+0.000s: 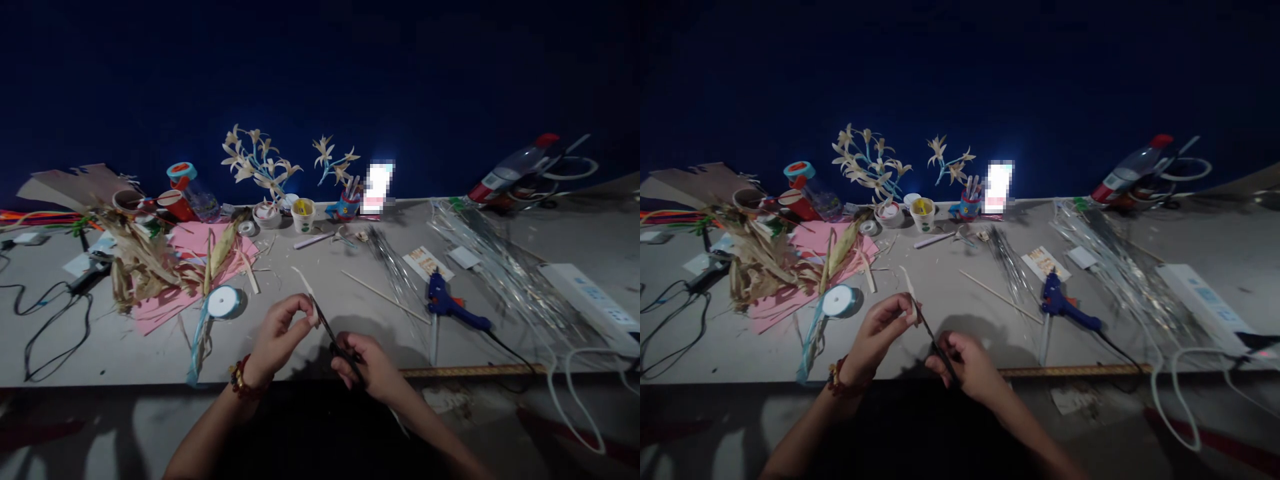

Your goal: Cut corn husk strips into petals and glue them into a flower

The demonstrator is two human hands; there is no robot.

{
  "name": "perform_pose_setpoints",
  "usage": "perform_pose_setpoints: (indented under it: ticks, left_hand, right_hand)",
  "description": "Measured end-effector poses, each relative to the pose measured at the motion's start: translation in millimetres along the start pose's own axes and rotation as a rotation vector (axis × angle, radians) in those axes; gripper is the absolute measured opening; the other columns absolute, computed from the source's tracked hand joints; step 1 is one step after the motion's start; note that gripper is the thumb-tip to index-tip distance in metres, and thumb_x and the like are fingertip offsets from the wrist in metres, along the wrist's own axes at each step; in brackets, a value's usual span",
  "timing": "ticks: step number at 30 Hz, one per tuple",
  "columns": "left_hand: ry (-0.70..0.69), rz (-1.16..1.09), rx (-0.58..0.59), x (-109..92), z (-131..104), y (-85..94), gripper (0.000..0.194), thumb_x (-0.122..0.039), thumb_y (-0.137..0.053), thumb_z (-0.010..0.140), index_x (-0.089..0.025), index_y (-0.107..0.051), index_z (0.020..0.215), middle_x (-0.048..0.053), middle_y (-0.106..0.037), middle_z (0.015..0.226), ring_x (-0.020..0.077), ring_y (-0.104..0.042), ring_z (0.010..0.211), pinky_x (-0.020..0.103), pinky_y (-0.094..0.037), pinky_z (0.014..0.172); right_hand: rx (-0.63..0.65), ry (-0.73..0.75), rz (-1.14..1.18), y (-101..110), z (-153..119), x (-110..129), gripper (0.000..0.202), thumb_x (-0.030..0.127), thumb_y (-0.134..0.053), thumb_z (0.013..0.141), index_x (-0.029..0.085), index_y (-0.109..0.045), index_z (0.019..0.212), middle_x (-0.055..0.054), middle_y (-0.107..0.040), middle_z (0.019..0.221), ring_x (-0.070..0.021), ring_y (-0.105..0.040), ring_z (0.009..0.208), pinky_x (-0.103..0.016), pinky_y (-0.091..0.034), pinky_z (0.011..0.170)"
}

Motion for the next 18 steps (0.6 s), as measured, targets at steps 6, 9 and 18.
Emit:
perform_pose_setpoints:
  ticks: [6,9,18]
  left_hand:
    - [0.006,-0.017,0.066,-1,2,3.7,0.018,-0.030,-0.059,0.092,-0.017,-0.056,0.079,0.004,-0.060,0.079,0.0174,-0.055,0.078,0.030,-0.044,0.076]
    - [0.053,-0.040,0.101,1,3,4.4,0.018,-0.030,-0.061,0.092,-0.017,-0.057,0.080,0.005,-0.062,0.079,0.0175,-0.058,0.078,0.030,-0.045,0.077]
    - [0.184,0.041,0.332,1,5,-1.6,0.013,-0.026,-0.062,0.089,-0.017,-0.059,0.081,0.003,-0.067,0.071,0.0155,-0.062,0.069,0.027,-0.047,0.070]
  right_hand:
    - [-0.042,-0.014,0.015,6,5,-7,0.051,0.062,-0.074,0.074,0.022,-0.044,0.064,0.008,-0.048,0.044,-0.0084,-0.040,0.042,-0.022,-0.031,0.046]
    - [-0.121,-0.009,0.041,13,9,-4,0.048,0.059,-0.076,0.072,0.021,-0.048,0.067,0.007,-0.052,0.049,-0.0095,-0.045,0.044,-0.022,-0.035,0.048]
    - [-0.142,0.248,0.239,20,29,38,0.039,0.033,-0.087,0.065,0.019,-0.060,0.088,-0.001,-0.069,0.083,-0.0109,-0.055,0.063,-0.022,-0.045,0.059]
Point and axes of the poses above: each hand's wrist, its own z-axis towards the middle knuckle, its own y-axis out of the back of the hand, x = y × z, the point moved 3 cm from there along z, towards the middle knuckle
